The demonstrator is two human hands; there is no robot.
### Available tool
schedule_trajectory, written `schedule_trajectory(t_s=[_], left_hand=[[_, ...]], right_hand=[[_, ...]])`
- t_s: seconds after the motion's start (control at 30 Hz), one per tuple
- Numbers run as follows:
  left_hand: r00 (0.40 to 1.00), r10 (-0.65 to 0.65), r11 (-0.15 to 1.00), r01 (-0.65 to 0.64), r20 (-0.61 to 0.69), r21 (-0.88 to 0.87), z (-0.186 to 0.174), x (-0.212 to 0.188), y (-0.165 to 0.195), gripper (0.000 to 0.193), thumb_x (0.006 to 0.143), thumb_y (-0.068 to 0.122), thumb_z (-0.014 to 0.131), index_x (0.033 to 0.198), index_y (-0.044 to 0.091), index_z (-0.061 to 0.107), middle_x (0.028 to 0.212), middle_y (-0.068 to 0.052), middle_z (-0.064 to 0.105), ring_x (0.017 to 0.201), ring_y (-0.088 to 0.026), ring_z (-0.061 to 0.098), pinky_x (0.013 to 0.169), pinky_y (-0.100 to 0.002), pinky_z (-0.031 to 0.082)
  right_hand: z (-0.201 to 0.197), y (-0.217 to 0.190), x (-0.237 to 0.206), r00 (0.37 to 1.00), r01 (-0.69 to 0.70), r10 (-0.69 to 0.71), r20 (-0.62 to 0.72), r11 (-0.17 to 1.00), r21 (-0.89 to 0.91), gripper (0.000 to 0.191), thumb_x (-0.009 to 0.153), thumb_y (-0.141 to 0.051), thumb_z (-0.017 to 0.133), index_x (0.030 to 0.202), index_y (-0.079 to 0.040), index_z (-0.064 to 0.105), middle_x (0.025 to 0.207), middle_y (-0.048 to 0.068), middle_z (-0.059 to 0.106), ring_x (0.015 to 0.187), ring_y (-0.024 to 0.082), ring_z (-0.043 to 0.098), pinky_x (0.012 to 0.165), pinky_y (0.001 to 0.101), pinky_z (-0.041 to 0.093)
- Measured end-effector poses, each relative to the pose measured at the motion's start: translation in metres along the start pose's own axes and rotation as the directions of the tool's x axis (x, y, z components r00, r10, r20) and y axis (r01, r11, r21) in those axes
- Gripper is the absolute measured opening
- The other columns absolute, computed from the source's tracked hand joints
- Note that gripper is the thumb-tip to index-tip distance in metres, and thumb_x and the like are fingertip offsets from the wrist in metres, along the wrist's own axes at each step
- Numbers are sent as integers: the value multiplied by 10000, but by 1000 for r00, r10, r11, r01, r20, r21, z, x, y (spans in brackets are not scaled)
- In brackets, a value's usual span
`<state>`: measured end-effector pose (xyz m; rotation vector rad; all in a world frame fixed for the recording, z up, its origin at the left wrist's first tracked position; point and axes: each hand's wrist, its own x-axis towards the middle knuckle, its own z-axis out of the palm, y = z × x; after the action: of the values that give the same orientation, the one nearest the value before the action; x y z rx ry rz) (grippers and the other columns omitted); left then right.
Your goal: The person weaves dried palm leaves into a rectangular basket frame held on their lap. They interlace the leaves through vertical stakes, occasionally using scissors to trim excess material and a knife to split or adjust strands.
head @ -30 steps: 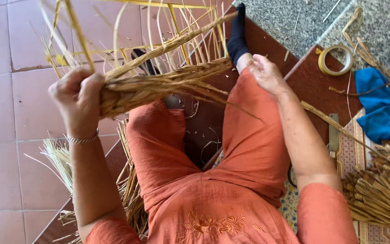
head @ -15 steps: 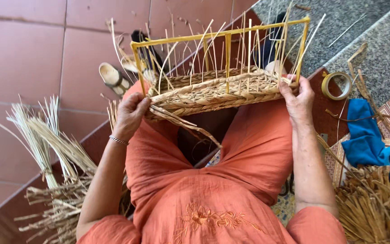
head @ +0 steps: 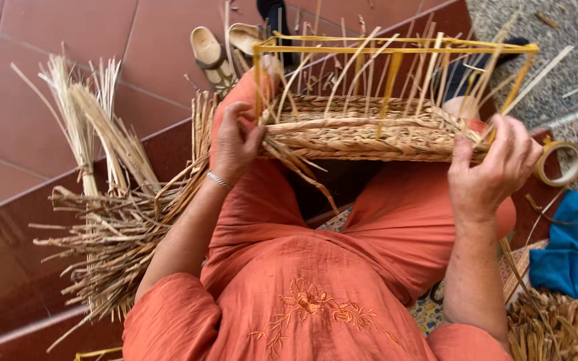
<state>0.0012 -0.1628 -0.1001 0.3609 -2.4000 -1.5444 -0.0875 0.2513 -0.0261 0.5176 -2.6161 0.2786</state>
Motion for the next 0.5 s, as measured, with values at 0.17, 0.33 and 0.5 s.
schedule_trajectory(t_s=[0.17,0.33,0.5], left_hand=[[915,346,818,-402,205,411,1,12,2,153,922,-12,686,1050,61,646,967,-85,620,855,-237,636,722,-355,547],[918,149,885,-290,368,364,3,27,4,50,895,49,665,912,93,679,949,-131,604,878,-311,658,800,-461,553],[926,213,964,-251,311,84,-5,17,16,205,856,-9,656,1050,47,693,1026,-139,589,934,-326,657,828,-418,558]], right_hand=[[31,-102,30,886,464,-456,-86,873,150,68,1072,-124,747,1133,-100,727,1184,70,650,1195,262,546,1066,426,454],[55,-148,51,833,507,-544,106,825,250,286,873,-258,840,1090,-94,751,982,26,620,994,239,539,907,418,430],[42,-150,60,859,343,-446,251,866,364,170,932,-155,837,972,-101,681,960,42,621,935,193,585,821,350,508]])
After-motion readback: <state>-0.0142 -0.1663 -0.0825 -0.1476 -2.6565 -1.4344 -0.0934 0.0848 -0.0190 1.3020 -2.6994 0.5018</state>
